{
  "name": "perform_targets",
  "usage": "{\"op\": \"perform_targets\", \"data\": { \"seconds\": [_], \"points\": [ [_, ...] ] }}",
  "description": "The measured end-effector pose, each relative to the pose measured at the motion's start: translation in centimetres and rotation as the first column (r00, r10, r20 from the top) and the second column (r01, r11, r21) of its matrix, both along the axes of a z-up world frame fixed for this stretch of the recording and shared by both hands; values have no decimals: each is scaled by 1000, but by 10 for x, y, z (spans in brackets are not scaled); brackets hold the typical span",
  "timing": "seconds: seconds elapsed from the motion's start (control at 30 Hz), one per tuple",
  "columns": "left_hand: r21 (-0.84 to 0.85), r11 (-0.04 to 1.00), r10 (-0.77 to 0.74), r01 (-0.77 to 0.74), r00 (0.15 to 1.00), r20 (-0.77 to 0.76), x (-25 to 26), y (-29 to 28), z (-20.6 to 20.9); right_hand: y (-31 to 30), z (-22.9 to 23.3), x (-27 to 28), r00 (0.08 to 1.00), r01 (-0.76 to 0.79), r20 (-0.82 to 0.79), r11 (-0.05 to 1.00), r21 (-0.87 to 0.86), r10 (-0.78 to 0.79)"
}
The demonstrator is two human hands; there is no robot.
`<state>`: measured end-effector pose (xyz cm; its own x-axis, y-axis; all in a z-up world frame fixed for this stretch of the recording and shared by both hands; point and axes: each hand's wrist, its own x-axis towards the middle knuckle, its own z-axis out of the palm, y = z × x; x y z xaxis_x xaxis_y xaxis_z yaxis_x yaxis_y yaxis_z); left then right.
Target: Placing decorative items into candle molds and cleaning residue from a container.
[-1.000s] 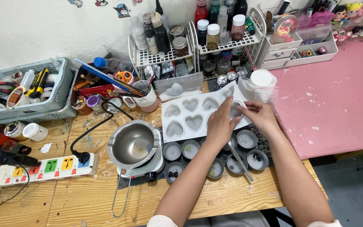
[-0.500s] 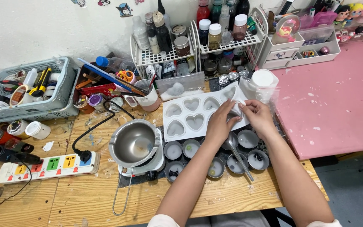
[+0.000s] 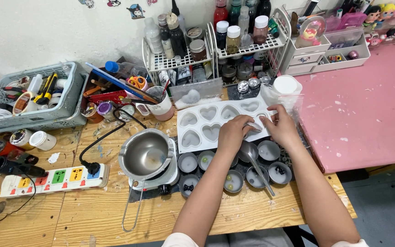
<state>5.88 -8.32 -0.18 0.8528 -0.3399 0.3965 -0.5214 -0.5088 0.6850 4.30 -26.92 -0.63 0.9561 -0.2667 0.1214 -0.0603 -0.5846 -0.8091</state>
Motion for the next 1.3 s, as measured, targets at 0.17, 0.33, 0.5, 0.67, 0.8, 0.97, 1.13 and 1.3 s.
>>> {"op": "perform_targets", "data": {
  "seconds": [0.17, 0.33, 0.5, 0.67, 0.8, 0.97, 1.13, 1.3],
  "points": [
    [55, 998, -12, 8, 997, 73, -2, 0, -2, 5, 13, -3, 996, 29, -89, 999, -29, -31],
    [216, 975, -100, 49, 968, 230, -1, 2, 0, 8, 12, -3, 990, 74, -111, 995, -71, -82],
    [162, 982, 85, -98, 993, 83, -1, 7, 25, 0, -9, 0, 990, -12, 123, 930, -367, 62],
    [-46, 993, 103, -105, 994, -44, -8, 20, 37, 9, 18, -9, 984, 44, 174, 896, -442, 38],
    [-101, 983, 116, -154, 945, -305, -18, 27, 43, 0, 2, -5, 952, -278, 193, 937, 210, 239],
    [-393, 908, 25, -142, 958, -287, -31, 35, 20, 20, 18, -19, 947, -322, 115, 887, 330, 301],
    [-812, 525, -303, -254, 836, -458, -25, 47, -8, 65, 73, -35, 975, -201, 154, 923, 328, 158],
    [-378, 892, -1, -248, 836, -549, -36, 53, -29, 144, 129, -41, 763, -553, 367, 832, -55, 532]
  ]
}}
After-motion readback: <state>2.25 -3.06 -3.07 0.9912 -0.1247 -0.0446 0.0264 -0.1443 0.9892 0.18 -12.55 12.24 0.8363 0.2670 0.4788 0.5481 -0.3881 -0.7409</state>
